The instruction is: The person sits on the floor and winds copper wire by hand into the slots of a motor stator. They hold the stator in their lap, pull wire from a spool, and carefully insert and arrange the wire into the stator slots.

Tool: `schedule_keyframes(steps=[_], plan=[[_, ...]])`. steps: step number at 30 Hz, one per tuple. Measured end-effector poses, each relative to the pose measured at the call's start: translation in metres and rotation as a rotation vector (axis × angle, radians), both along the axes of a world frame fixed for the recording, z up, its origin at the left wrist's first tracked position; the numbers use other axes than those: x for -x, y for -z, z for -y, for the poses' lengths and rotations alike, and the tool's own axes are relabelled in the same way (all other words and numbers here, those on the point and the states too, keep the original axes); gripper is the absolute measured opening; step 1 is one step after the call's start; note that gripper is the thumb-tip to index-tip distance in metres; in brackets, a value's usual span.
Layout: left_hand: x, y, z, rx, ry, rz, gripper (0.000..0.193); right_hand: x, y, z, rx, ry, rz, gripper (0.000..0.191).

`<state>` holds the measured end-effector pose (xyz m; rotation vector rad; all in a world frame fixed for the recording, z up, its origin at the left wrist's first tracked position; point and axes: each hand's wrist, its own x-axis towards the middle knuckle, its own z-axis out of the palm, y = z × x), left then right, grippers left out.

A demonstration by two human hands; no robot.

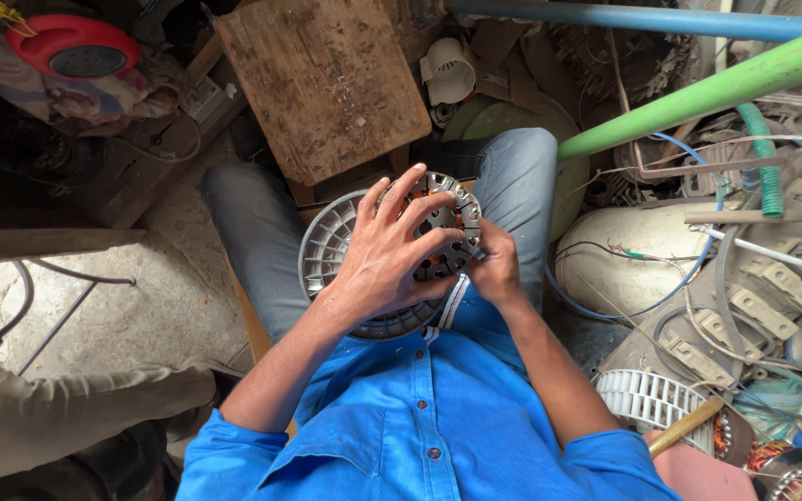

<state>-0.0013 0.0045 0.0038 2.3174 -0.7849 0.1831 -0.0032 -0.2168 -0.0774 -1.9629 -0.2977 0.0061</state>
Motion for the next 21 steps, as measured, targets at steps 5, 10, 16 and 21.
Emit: schedule_keyframes(steps=[5,10,16,21], plan=[[0.0,0.0,-0.001,0.004,0.003,0.007,0.055,0.003,-0.021,0.019,-0.08,-0.193,0.026,0.021],[-0.001,0.0,0.001,-0.011,0.001,-0.009,0.055,0.003,-0.045,0.034,0.048,-0.219,0.091,0.008],[0.0,0.001,0.002,0.004,-0.008,0.001,0.055,0.004,-0.065,0.041,0.082,-0.242,0.155,0.01],[0.001,0.001,0.002,0.001,-0.011,0.001,0.056,-0.005,-0.074,0.036,0.103,-0.282,0.194,0.011]])
